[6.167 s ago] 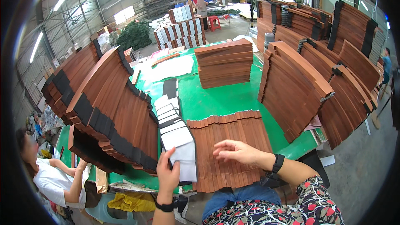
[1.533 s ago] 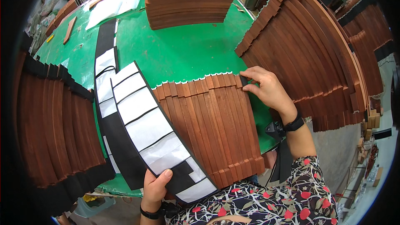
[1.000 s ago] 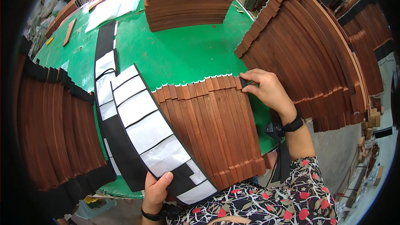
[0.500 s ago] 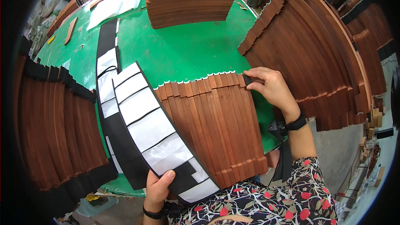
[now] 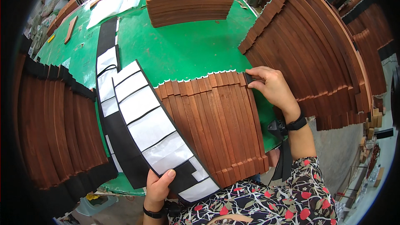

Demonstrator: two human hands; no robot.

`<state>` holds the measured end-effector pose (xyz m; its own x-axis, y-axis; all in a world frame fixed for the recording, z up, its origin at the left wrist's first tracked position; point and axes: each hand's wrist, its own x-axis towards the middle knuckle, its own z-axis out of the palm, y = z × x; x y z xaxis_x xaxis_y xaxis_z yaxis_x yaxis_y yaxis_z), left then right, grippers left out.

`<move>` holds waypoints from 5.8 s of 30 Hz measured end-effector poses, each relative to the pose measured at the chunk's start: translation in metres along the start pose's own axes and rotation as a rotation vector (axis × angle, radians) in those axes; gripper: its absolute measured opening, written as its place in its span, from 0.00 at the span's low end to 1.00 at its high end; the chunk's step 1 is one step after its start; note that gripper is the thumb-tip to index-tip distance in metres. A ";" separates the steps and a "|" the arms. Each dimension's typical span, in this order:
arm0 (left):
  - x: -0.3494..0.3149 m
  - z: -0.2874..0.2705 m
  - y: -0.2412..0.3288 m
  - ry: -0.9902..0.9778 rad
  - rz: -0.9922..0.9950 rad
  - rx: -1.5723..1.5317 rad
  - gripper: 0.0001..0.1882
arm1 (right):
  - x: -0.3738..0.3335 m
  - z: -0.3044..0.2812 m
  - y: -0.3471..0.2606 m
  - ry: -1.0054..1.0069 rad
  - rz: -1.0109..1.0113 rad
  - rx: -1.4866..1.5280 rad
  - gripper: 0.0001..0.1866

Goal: The recorder is stacking and organizing small wooden boards with metal edges on a work table in a factory setting.

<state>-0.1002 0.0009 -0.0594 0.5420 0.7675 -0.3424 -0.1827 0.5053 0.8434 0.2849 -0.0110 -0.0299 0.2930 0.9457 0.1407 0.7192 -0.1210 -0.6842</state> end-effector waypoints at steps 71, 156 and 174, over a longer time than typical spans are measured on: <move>-0.012 0.042 0.006 -0.160 0.163 -0.321 0.18 | -0.105 0.030 -0.154 -0.264 -0.643 0.030 0.22; 0.064 0.119 -0.012 -0.912 0.641 1.578 0.37 | 0.002 0.010 0.003 0.051 -0.278 -0.054 0.21; 0.065 0.117 -0.014 -0.919 0.618 1.538 0.37 | 0.004 0.011 0.000 0.048 -0.272 -0.066 0.21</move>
<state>0.0340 -0.0026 -0.0449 0.9995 -0.0033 -0.0308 0.0129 -0.8611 0.5082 0.2790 -0.0034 -0.0375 0.1117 0.9310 0.3476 0.8142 0.1148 -0.5691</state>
